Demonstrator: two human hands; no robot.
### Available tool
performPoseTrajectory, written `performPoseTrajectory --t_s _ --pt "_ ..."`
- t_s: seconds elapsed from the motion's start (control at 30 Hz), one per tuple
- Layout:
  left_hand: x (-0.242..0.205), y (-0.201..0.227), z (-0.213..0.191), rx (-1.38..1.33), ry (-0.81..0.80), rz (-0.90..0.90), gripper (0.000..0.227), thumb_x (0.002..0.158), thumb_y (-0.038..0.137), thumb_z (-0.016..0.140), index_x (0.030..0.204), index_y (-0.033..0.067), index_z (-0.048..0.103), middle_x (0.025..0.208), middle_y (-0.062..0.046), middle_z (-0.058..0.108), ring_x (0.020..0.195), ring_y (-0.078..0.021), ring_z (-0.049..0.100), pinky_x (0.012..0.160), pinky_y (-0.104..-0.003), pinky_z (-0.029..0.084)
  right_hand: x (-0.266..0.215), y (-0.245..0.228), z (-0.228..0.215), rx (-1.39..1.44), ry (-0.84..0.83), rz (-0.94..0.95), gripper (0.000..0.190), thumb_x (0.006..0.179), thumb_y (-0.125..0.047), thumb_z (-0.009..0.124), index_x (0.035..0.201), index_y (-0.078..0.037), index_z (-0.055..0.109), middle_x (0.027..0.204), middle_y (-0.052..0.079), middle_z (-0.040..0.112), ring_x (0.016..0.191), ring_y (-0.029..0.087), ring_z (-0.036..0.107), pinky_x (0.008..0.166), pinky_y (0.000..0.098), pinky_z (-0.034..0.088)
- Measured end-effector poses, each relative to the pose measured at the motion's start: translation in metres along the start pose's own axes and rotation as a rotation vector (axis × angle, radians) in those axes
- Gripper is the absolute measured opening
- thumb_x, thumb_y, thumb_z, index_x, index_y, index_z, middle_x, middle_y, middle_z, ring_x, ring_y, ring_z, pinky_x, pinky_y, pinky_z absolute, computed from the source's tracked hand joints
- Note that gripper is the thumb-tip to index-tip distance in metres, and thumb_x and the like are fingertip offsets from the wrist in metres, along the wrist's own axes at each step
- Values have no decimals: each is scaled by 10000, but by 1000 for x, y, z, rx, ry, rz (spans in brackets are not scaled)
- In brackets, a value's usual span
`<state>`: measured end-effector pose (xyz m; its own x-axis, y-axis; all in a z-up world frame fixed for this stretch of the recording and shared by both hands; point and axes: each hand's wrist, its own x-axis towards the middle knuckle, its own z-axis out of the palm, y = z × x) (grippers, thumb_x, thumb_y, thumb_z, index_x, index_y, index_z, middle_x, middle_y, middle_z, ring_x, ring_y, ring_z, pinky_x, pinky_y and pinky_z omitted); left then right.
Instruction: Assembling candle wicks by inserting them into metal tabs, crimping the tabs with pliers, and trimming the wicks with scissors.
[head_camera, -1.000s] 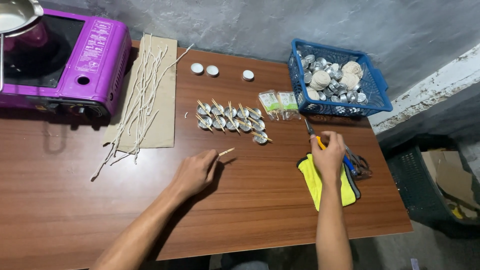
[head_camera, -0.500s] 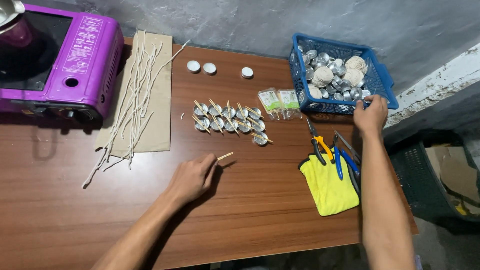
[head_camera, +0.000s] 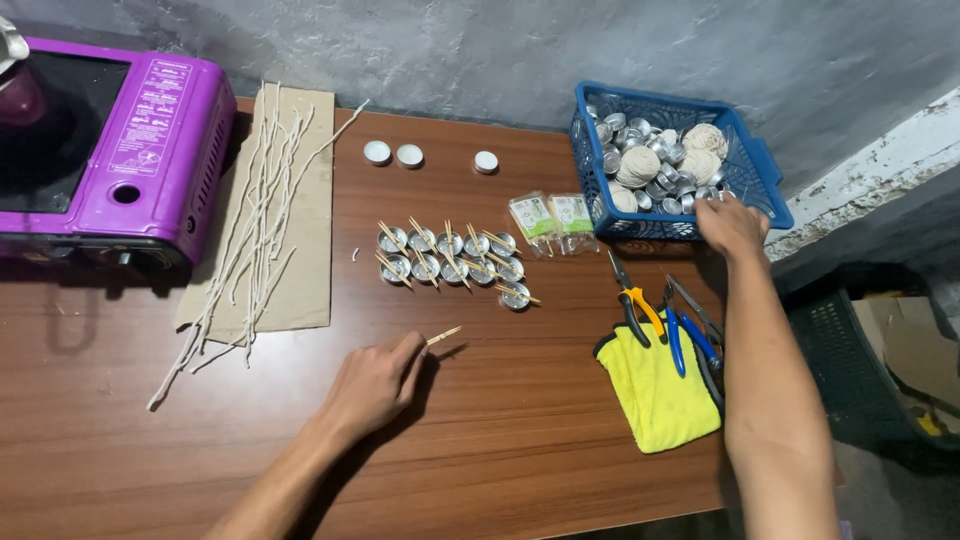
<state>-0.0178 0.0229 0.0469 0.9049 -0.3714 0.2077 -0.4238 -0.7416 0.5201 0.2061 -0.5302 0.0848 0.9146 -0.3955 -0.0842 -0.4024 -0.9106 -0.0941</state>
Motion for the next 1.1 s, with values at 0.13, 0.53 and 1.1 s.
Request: performPoseTrajectory --t_s 0.13,0.53,1.1 --pt "0 -3 3 7 -8 7 126 995 254 510 930 184 594 647 -102 660 594 -324 728 556 -407 605 -1 -3 -7 -19 -16 3 772 988 -684 259 1467 -193 612 1690 20 355 1469 451 382 1222 545 175" --pt "0 0 2 8 -1 -12 125 996 235 505 930 179 596 631 -106 660 584 -318 725 558 -402 604 -5 -8 -9 6 -62 42 813 952 -687 270 1521 -178 548 1691 5 350 1507 423 329 1239 543 111" --pt "0 -15 19 -14 22 -5 169 1044 300 459 940 170 486 595 -163 616 491 -482 530 487 -541 419 -37 -11 37 588 976 -259 442 978 -329 838 1234 7 707 1232 167 701 1058 341 616 925 514 397"
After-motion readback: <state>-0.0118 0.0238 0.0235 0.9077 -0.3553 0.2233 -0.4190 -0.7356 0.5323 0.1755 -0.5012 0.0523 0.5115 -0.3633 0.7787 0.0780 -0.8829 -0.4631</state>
